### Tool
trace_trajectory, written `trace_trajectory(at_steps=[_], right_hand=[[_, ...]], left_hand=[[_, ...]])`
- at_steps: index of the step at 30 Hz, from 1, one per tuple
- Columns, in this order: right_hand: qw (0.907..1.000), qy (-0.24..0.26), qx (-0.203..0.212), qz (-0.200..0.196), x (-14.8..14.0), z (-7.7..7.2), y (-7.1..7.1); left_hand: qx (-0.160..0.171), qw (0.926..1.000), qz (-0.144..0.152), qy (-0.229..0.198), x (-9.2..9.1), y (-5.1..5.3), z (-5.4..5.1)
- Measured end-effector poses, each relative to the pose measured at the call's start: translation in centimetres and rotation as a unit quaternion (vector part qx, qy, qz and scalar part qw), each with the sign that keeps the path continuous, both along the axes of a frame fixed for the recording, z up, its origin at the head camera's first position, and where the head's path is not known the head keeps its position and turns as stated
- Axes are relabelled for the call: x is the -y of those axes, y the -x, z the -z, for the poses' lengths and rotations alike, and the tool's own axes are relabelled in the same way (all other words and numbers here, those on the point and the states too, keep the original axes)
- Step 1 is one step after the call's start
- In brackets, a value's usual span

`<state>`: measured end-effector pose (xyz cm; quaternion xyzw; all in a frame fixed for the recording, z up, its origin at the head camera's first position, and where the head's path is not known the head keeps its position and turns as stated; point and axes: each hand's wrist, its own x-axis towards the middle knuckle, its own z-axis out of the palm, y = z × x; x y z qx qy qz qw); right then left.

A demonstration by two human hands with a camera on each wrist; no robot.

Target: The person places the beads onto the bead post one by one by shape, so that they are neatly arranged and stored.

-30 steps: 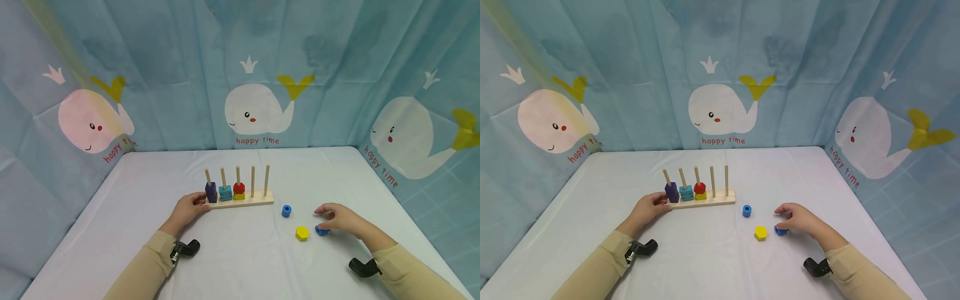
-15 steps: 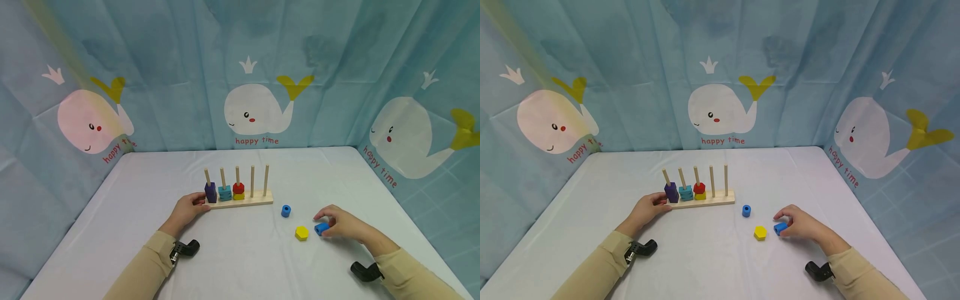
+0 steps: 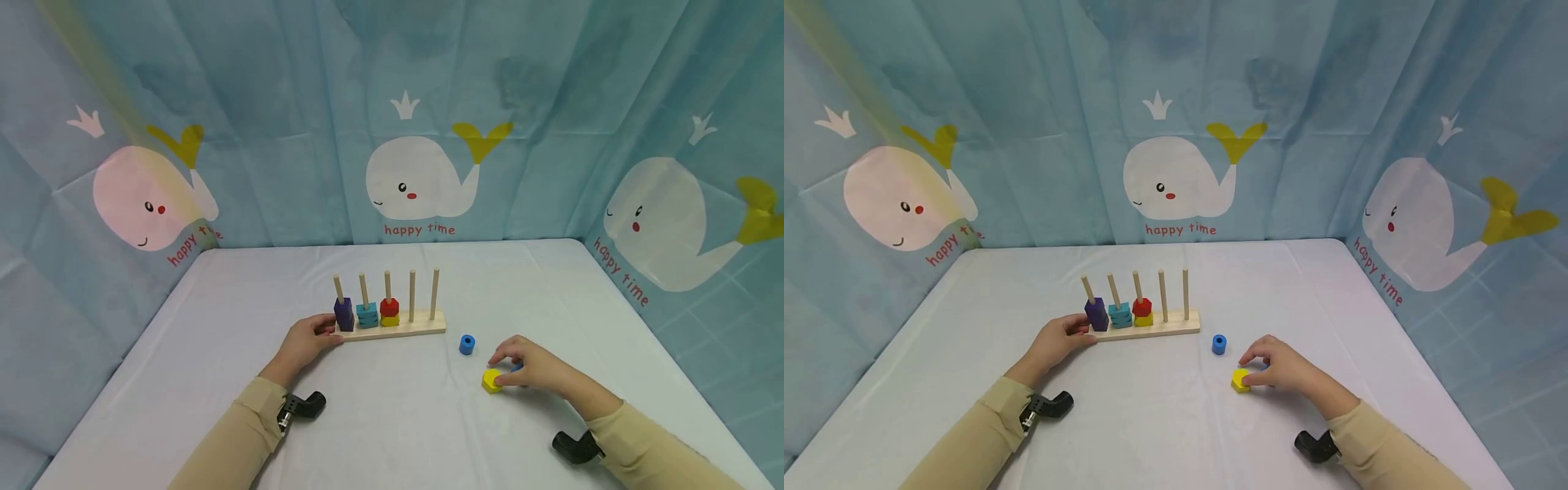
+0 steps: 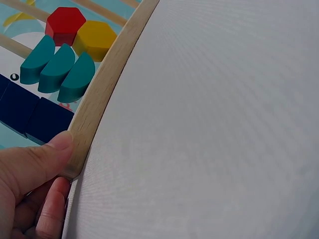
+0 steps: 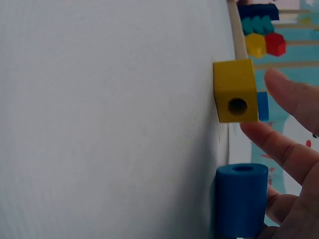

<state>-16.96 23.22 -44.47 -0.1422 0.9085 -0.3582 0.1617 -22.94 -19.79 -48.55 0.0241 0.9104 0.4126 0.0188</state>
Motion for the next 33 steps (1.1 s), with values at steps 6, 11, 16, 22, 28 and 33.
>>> trace_trajectory(at_steps=[6,11,16,22,28,33], right_hand=[[0.9993,-0.032,-0.02,-0.004,0.9,0.2,0.0],[0.9987,-0.039,-0.025,-0.023,1.0,0.0,0.0],[0.9978,-0.039,-0.028,-0.045,1.0,-0.2,-0.1],[0.9953,-0.044,-0.04,-0.076,1.1,-0.5,-0.1],[0.9917,-0.051,-0.05,-0.107,1.4,-0.9,-0.2],[0.9888,-0.083,-0.07,-0.102,1.7,-0.8,0.0]], left_hand=[[0.007,1.0,-0.002,-0.003,0.1,-0.1,0.0],[0.006,1.0,-0.003,-0.006,0.1,-0.1,0.1],[0.005,1.0,-0.002,-0.002,0.1,-0.1,0.1],[0.008,0.9999,-0.006,-0.007,0.1,-0.1,0.1],[0.009,0.9999,-0.007,-0.009,0.0,-0.2,0.1],[0.009,0.9999,-0.006,-0.007,0.1,-0.1,0.1]])
